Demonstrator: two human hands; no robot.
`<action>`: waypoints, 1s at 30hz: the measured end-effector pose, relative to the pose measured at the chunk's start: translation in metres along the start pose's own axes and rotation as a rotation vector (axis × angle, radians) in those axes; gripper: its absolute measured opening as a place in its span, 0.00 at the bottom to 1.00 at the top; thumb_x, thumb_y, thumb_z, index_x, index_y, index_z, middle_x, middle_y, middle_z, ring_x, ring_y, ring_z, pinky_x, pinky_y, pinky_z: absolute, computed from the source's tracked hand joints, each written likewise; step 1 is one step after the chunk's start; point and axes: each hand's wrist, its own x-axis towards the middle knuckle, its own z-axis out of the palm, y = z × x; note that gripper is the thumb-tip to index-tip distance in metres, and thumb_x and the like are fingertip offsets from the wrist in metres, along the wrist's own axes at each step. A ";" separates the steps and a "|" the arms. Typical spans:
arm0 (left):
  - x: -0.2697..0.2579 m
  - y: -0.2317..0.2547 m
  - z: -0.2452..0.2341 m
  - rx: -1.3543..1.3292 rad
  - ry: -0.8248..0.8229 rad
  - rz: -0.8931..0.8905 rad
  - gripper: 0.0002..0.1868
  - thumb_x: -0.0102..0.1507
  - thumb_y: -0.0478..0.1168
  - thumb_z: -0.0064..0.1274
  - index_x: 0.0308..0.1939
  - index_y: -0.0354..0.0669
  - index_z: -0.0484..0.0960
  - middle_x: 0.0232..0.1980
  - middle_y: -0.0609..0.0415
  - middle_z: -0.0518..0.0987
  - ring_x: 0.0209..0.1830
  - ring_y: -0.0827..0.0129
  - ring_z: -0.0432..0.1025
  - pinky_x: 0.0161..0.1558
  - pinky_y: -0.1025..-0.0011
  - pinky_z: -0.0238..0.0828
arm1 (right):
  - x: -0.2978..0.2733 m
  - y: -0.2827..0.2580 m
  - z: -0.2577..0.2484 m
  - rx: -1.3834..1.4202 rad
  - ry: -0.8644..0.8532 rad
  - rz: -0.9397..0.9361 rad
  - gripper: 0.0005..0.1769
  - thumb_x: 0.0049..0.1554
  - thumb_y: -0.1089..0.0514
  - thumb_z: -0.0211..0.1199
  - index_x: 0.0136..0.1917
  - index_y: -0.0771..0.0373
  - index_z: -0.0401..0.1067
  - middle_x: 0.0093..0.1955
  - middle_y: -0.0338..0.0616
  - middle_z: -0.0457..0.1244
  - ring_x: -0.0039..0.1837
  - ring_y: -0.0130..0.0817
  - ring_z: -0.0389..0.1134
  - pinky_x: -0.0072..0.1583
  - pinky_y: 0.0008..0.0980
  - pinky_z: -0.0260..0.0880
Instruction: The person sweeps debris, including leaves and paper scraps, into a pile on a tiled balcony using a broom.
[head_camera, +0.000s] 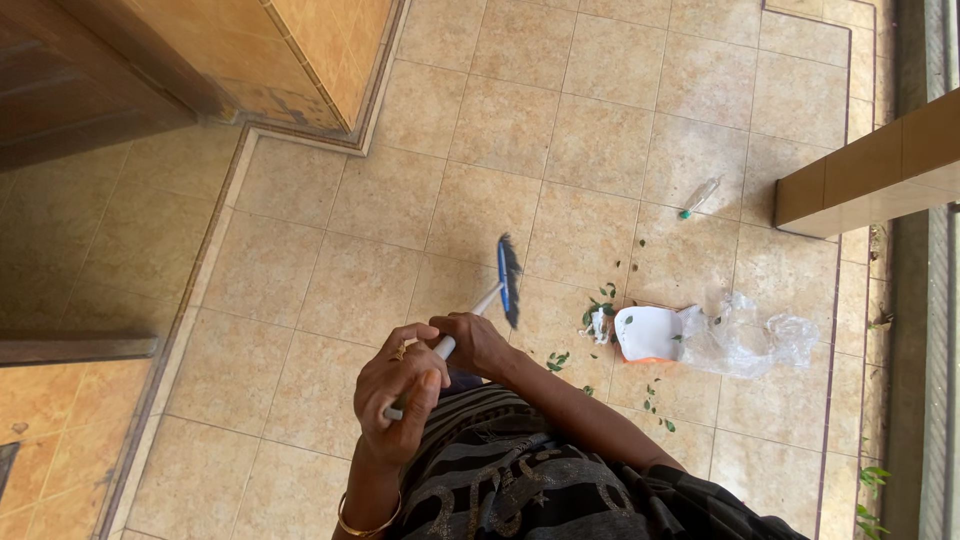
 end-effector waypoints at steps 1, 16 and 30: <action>-0.008 0.011 0.009 0.007 0.011 -0.003 0.16 0.73 0.36 0.45 0.29 0.39 0.75 0.25 0.55 0.75 0.25 0.72 0.70 0.58 0.53 0.74 | -0.011 -0.006 0.003 0.043 -0.056 -0.011 0.10 0.51 0.58 0.68 0.37 0.62 0.69 0.32 0.45 0.65 0.34 0.41 0.68 0.39 0.43 0.67; -0.168 -0.036 0.118 -0.011 -0.166 -0.611 0.14 0.68 0.43 0.51 0.31 0.37 0.77 0.31 0.53 0.75 0.38 0.62 0.68 0.47 0.60 0.67 | -0.166 0.137 0.049 0.006 -0.145 0.258 0.16 0.53 0.51 0.68 0.33 0.64 0.69 0.29 0.45 0.64 0.32 0.40 0.65 0.36 0.43 0.63; -0.168 0.162 0.038 0.132 0.060 0.000 0.15 0.71 0.39 0.45 0.28 0.43 0.71 0.26 0.56 0.71 0.28 0.71 0.69 0.60 0.51 0.73 | -0.166 -0.070 0.082 0.077 -0.062 -0.251 0.08 0.53 0.60 0.66 0.38 0.60 0.67 0.34 0.40 0.65 0.35 0.33 0.67 0.38 0.36 0.69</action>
